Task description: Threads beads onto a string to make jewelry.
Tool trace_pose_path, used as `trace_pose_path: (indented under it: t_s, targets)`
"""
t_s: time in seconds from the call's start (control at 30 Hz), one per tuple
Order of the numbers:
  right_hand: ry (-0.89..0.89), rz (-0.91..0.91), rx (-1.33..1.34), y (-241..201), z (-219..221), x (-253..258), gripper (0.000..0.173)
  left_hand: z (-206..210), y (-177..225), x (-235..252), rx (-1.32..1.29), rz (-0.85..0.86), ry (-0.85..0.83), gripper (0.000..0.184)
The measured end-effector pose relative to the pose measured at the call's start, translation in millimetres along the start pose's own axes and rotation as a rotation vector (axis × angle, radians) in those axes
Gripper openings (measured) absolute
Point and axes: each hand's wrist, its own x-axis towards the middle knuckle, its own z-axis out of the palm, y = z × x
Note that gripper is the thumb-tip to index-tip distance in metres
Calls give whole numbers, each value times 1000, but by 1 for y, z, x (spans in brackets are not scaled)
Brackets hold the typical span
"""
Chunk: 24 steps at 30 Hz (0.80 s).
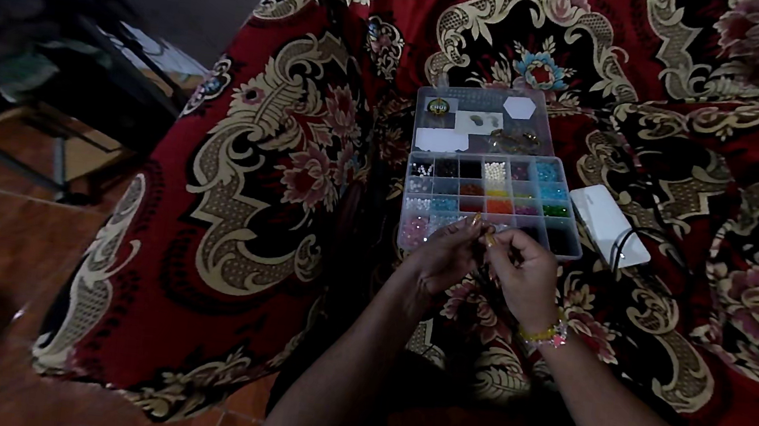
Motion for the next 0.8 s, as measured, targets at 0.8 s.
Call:
trace_pose_path:
  t_s: [0.8]
  targets:
    - [-6,7,5,0,-1,0,14,-2,-1,0,176,139,-51,23]
